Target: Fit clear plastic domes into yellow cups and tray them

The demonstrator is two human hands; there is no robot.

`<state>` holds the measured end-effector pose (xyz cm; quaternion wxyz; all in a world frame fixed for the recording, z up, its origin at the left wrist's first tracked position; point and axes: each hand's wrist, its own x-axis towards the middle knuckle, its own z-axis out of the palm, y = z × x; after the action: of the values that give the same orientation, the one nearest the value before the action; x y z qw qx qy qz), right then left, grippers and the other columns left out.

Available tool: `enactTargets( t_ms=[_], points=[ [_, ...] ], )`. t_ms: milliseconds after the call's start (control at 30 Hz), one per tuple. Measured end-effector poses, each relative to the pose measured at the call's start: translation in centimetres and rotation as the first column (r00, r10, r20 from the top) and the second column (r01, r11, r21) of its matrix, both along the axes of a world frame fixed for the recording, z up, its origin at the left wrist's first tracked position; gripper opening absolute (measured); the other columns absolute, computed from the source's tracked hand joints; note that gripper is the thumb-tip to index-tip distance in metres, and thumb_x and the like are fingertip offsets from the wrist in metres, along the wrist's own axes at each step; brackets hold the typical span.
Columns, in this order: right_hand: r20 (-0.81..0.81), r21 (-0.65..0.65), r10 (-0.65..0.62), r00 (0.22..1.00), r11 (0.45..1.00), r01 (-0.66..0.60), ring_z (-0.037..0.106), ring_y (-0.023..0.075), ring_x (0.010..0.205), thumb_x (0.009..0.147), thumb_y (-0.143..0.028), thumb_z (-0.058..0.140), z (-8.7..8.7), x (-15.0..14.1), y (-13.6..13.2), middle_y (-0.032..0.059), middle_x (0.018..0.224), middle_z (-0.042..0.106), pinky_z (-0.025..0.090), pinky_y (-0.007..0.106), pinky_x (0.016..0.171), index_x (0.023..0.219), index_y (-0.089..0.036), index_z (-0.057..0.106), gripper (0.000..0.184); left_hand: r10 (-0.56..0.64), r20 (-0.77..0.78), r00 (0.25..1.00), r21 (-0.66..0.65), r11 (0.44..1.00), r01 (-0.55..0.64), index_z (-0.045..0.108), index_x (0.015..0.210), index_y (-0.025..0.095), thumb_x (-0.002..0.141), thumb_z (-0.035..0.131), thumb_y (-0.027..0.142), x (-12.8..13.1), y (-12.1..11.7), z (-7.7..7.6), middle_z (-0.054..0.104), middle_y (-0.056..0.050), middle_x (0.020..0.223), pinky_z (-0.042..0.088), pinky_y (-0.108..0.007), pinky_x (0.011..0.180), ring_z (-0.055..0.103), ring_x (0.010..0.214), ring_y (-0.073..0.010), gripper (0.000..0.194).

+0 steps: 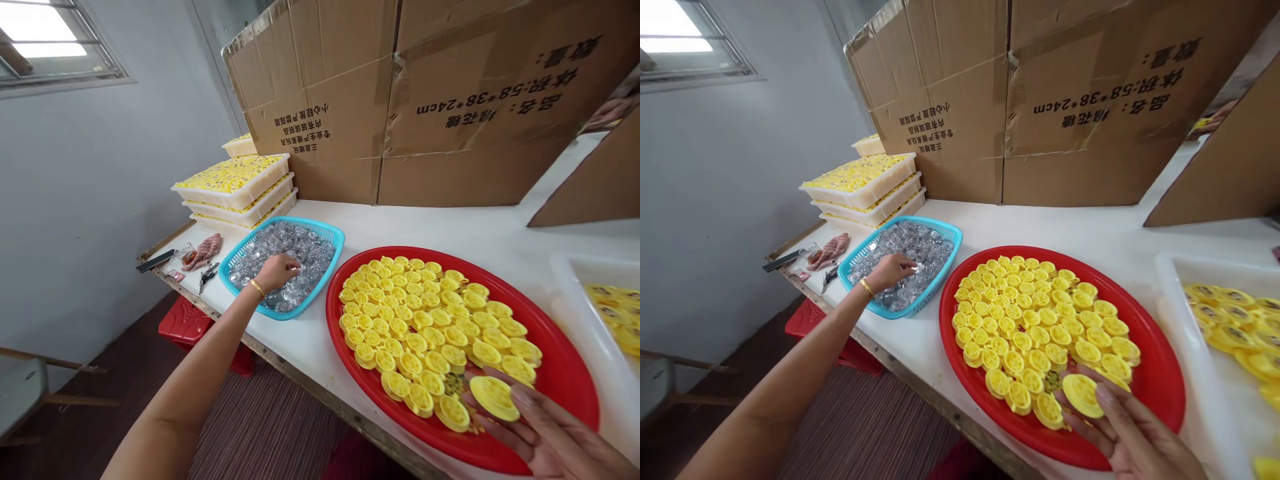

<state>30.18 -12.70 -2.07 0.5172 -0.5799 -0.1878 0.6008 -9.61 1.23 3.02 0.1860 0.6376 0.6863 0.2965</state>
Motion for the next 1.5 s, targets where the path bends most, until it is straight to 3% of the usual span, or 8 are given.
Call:
enactTargets(
  t_ms=[133,267,500,600,767,1033,1200,1500],
  points=[
    [-0.022,-0.042,-0.068,0.997,0.997,0.068,0.054,0.0368,0.119,0.044,-0.047,0.083,1.8,-0.8,-0.1,0.0081,0.128,0.06,0.062,0.033,0.07,0.077,-0.025,0.072,0.042,-0.065,0.046,0.997,-0.029,0.997,0.066,0.071,0.061,0.022,0.047,0.077,0.007,3.9,0.9,-1.3,0.069,-0.003,0.071,0.044,-0.029,0.082,0.063,0.085,-0.023,0.022],
    [-0.061,-0.027,-0.02,0.998,0.999,0.018,0.055,0.0343,0.118,0.047,-0.046,0.083,2.4,-0.6,-0.3,0.0071,0.128,0.06,0.062,0.028,0.072,0.087,-0.024,0.072,0.047,-0.025,0.159,0.987,-0.038,0.999,0.031,0.063,0.05,0.018,0.057,0.071,0.011,3.7,1.3,-1.1,0.065,-0.005,0.062,0.046,-0.03,0.076,0.063,0.083,-0.024,0.013],
    [-0.065,0.03,0.025,0.998,0.999,-0.023,0.065,0.0328,0.1,0.051,-0.043,0.083,1.8,-0.7,-0.2,0.0057,0.135,0.055,0.063,0.031,0.062,0.088,-0.024,0.072,0.043,0.008,0.503,0.864,-0.084,0.996,0.04,0.068,0.081,0.011,0.071,0.066,0.036,2.4,-2.0,1.3,0.07,-0.01,0.077,0.05,-0.026,0.057,0.062,0.062,-0.0138,0.028],
    [-0.088,0.053,0.047,0.995,0.998,-0.043,0.069,0.0275,0.091,0.054,-0.041,0.083,1.8,-1.3,-0.2,0.0039,0.134,0.054,0.061,0.027,0.059,0.091,-0.025,0.071,0.042,-0.037,0.605,0.796,-0.09,0.989,0.114,0.067,0.095,0.011,0.069,0.069,0.038,5.0,-4.4,2.1,0.07,-0.009,0.081,0.05,-0.025,0.058,0.062,0.063,-0.0127,0.038],
    [-0.194,0.118,0.084,0.977,0.991,-0.062,0.069,0.0199,0.084,0.064,-0.038,0.08,2.5,-1.9,-0.5,0.0031,0.109,0.064,0.06,0.027,0.065,0.095,-0.023,0.069,0.036,-0.081,0.763,0.641,-0.114,0.96,0.257,0.069,0.1,0.015,0.067,0.074,0.029,13.2,-8.2,1.6,0.07,-0.005,0.081,0.05,-0.023,0.055,0.061,0.062,-0.0116,0.037],
    [-0.189,0.194,0.079,0.979,0.98,-0.042,0.065,0.0127,0.08,0.07,-0.036,0.076,2.9,-0.9,-1.3,0.0,0.097,0.064,0.056,0.025,0.069,0.098,-0.022,0.067,0.032,-0.24,0.693,0.68,-0.094,0.905,0.415,0.062,0.112,0.018,0.073,0.069,0.026,21.9,-11.5,-0.6,0.065,0.001,0.073,0.05,-0.023,0.058,0.061,0.064,-0.0116,0.041],
    [-0.223,0.175,0.068,0.972,0.984,-0.029,0.067,0.0142,0.078,0.07,-0.036,0.076,2.8,-0.1,-1.5,0.0005,0.094,0.065,0.055,0.025,0.066,0.098,-0.022,0.065,0.033,-0.412,0.37,0.833,0.059,0.905,0.422,0.062,0.095,0.02,0.077,0.063,0.018,22.9,-12.2,-0.3,0.068,-0.001,0.078,0.051,-0.025,0.068,0.064,0.07,-0.013,0.018],
    [-0.295,0.174,0.081,0.952,0.984,-0.03,0.07,0.0166,0.081,0.07,-0.036,0.076,2.7,0.2,-1.5,0.0028,0.104,0.066,0.058,0.026,0.066,0.096,-0.021,0.064,0.032,-0.496,0.209,0.843,0.19,0.866,0.463,0.05,0.107,0.022,0.081,0.06,0.015,23.6,-12.7,-0.3,0.067,0.001,0.079,0.05,-0.024,0.071,0.063,0.071,-0.0116,0.028]
  ],
)
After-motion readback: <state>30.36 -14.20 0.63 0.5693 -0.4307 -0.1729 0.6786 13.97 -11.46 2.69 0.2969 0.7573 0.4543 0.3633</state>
